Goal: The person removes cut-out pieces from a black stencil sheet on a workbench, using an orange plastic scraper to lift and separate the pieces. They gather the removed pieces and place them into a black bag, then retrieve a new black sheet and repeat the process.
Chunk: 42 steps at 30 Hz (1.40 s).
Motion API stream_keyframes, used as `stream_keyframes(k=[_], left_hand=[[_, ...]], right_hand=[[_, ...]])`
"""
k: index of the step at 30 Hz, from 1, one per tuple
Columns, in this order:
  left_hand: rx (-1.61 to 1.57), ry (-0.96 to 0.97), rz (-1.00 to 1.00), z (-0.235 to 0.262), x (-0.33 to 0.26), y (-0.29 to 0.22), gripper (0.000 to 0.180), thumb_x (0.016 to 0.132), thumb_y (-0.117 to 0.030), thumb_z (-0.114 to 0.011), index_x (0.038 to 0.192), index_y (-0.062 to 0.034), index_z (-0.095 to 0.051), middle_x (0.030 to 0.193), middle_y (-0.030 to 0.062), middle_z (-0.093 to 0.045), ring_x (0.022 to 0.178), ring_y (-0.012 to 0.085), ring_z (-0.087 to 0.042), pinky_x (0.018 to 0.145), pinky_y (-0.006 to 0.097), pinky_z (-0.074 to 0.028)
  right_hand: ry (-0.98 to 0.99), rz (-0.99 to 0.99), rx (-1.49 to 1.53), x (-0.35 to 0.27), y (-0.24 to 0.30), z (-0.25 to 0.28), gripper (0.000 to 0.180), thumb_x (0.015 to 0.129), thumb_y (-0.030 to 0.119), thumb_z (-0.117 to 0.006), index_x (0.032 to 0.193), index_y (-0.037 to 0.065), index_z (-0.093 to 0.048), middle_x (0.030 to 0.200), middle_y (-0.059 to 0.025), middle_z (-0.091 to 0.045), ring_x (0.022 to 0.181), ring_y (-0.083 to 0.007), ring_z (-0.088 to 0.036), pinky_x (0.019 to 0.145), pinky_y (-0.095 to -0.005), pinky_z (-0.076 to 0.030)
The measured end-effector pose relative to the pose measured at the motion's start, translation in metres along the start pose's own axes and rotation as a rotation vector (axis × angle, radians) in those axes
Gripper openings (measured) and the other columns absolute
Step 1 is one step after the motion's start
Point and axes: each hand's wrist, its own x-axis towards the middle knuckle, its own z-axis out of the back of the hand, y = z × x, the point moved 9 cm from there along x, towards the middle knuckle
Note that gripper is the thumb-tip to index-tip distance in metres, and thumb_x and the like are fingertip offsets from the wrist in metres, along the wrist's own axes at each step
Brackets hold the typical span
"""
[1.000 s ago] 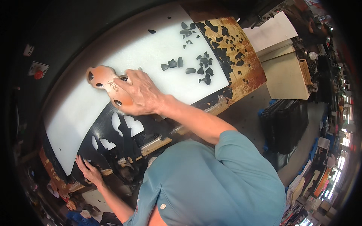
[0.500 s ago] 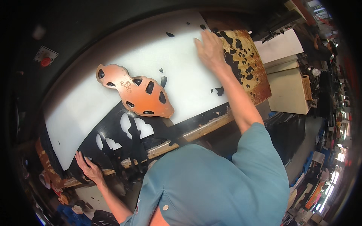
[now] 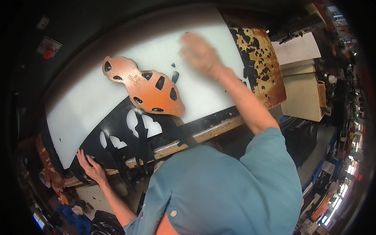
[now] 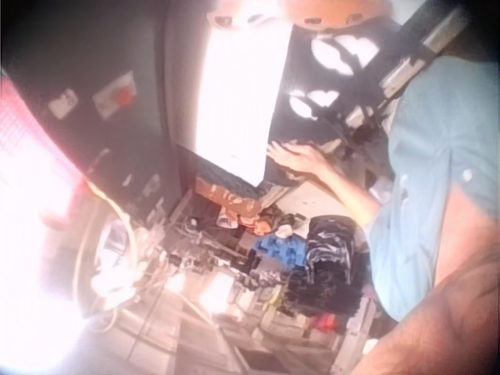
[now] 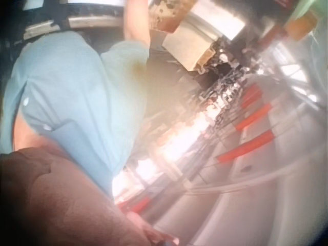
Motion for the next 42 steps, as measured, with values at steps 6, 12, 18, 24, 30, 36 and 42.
stream_keyframes(k=[6,12,18,24,30,36,42], left_hand=[[-0.015,-0.011,-0.026,0.001,0.002,-0.001,0.038,0.110,-0.005,-0.052,0.147,-0.0003,-0.061,0.158,0.0165,-0.057,0.151,0.0382,-0.046,0.124,0.048,-0.038],[-0.010,-0.032,-0.009,0.002,0.001,-0.001,0.038,0.109,-0.004,-0.054,0.146,-0.0006,-0.062,0.155,0.0168,-0.059,0.151,0.0383,-0.048,0.124,0.048,-0.038],[0.013,-0.059,0.004,0.003,0.001,-0.005,0.039,0.108,-0.005,-0.056,0.146,-0.0018,-0.062,0.153,0.0164,-0.061,0.150,0.0386,-0.048,0.124,0.049,-0.038],[-0.002,-0.066,-0.009,0.005,0.003,-0.007,0.038,0.108,-0.006,-0.057,0.145,-0.0024,-0.063,0.153,0.0159,-0.061,0.149,0.0381,-0.050,0.124,0.048,-0.039],[0.009,-0.066,0.039,0.005,0.003,-0.005,0.037,0.107,-0.008,-0.056,0.143,-0.0017,-0.064,0.153,0.0163,-0.061,0.148,0.0381,-0.050,0.125,0.049,-0.036],[0.003,-0.081,0.050,0.008,0.002,-0.006,0.037,0.107,-0.009,-0.057,0.143,-0.0048,-0.065,0.153,0.0126,-0.062,0.149,0.0379,-0.050,0.126,0.052,-0.034],[-0.007,-0.079,0.041,0.006,-0.001,-0.005,0.037,0.105,-0.009,-0.059,0.141,-0.0035,-0.066,0.149,0.0166,-0.063,0.145,0.0390,-0.053,0.123,0.048,-0.038]], right_hand=[[0.303,0.240,0.222,-0.041,0.049,-0.031,0.034,0.098,0.002,-0.068,0.132,0.002,-0.071,0.137,-0.0153,-0.071,0.135,-0.0381,-0.063,0.119,-0.0508,-0.047],[0.266,0.068,-0.028,-0.092,-0.017,0.023,0.035,0.099,-0.001,-0.061,0.132,0.003,-0.072,0.145,-0.0168,-0.067,0.142,-0.0314,-0.059,0.124,-0.0428,-0.046],[0.055,-0.368,-0.301,-0.102,-0.086,0.090,0.029,0.109,0.016,-0.057,0.127,0.001,-0.074,0.136,-0.0201,-0.072,0.129,-0.0321,-0.068,0.113,-0.0432,-0.055],[0.235,0.242,0.123,-0.005,0.034,-0.045,0.033,0.101,0.015,-0.072,0.133,0.014,-0.073,0.147,-0.0058,-0.066,0.142,-0.0344,-0.054,0.115,-0.0439,-0.052],[0.444,0.450,-0.011,0.034,0.060,-0.097,0.037,0.099,0.029,-0.073,0.135,0.026,-0.074,0.150,0.0037,-0.064,0.142,-0.0338,-0.054,0.120,-0.0498,-0.045],[0.265,0.403,0.137,0.031,0.055,-0.070,0.024,0.097,0.001,-0.069,0.120,0.003,-0.072,0.131,-0.0120,-0.071,0.123,-0.0335,-0.066,0.104,-0.0432,-0.055],[0.067,-0.014,-0.127,-0.038,-0.063,0.018,0.018,0.099,-0.005,-0.063,0.115,-0.001,-0.071,0.121,-0.0170,-0.072,0.116,-0.0347,-0.068,0.102,-0.0448,-0.056]])
